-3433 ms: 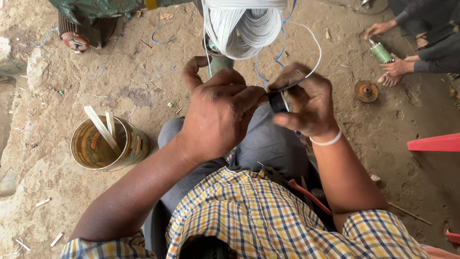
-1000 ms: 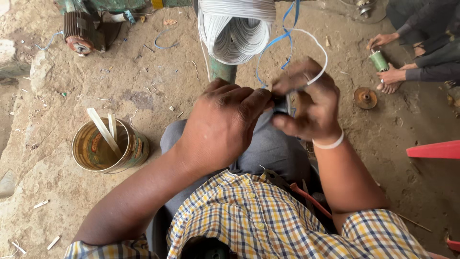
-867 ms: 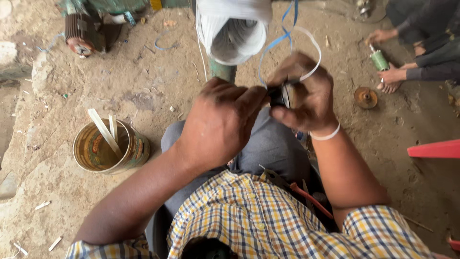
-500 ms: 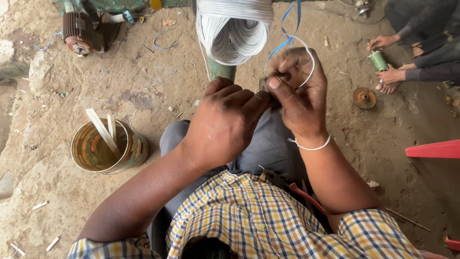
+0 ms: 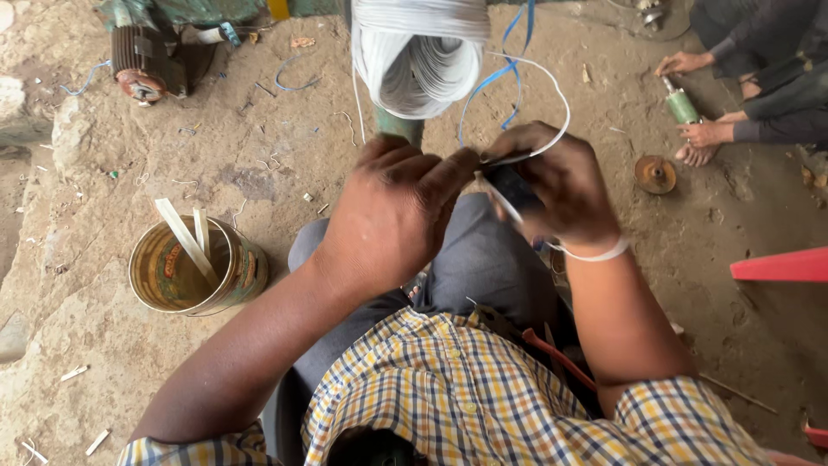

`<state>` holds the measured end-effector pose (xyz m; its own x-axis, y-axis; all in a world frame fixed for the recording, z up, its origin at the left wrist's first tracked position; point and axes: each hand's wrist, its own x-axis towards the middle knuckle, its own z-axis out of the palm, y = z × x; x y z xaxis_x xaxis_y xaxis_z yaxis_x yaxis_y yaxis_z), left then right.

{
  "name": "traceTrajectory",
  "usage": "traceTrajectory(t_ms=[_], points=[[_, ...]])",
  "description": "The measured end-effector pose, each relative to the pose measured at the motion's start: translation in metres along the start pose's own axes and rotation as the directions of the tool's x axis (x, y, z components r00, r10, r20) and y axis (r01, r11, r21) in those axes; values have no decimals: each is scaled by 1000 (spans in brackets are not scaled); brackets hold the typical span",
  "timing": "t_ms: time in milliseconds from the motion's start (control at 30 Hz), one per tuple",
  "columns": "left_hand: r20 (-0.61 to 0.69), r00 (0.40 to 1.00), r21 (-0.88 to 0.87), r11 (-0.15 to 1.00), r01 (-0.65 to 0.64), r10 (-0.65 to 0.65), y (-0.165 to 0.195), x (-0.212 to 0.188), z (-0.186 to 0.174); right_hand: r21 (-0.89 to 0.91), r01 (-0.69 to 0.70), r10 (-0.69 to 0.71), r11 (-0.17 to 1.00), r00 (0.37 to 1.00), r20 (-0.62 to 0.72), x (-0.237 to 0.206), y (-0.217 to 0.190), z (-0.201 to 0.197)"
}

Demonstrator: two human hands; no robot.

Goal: The person sits at a wire winding machine and wraps black tape by hand around a bundle of white wire, pressing the tape down along the coil. They rub the wire end with an orange sanding block, then tie a blue ribbon around the wound wire spool.

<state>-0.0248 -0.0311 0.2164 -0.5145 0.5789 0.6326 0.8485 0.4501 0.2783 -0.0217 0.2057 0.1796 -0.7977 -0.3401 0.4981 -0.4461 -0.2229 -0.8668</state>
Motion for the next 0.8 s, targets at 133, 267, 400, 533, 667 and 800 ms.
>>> traceTrajectory(t_ms=[133, 267, 400, 533, 667, 800], points=[[14, 1000, -20, 1000, -2, 2, 4, 0, 3, 134, 11, 13, 991, 984, -176, -1, 0, 16], [-8, 1000, -42, 999, 25, -25, 8, 4, 5, 35, 81, -59, 996, 902, -428, 12, 26, 27], [-17, 998, -101, 993, 58, -60, 7, 4, -2, 2, 128, -128, 992, 989, -81, 4, 23, 13], [-28, 998, -149, 988, 49, -53, 9, 4, -1, -168, 237, -237, 957, 971, 17, 1, 17, 2], [-27, 999, -152, 988, 34, -38, 8, 3, 3, -358, 268, -272, 894, 962, 40, 13, 15, 0], [-31, 999, -71, 997, 37, -40, 2, 0, 1, 19, -20, 19, 1000, 999, 45, 1, -5, 3]])
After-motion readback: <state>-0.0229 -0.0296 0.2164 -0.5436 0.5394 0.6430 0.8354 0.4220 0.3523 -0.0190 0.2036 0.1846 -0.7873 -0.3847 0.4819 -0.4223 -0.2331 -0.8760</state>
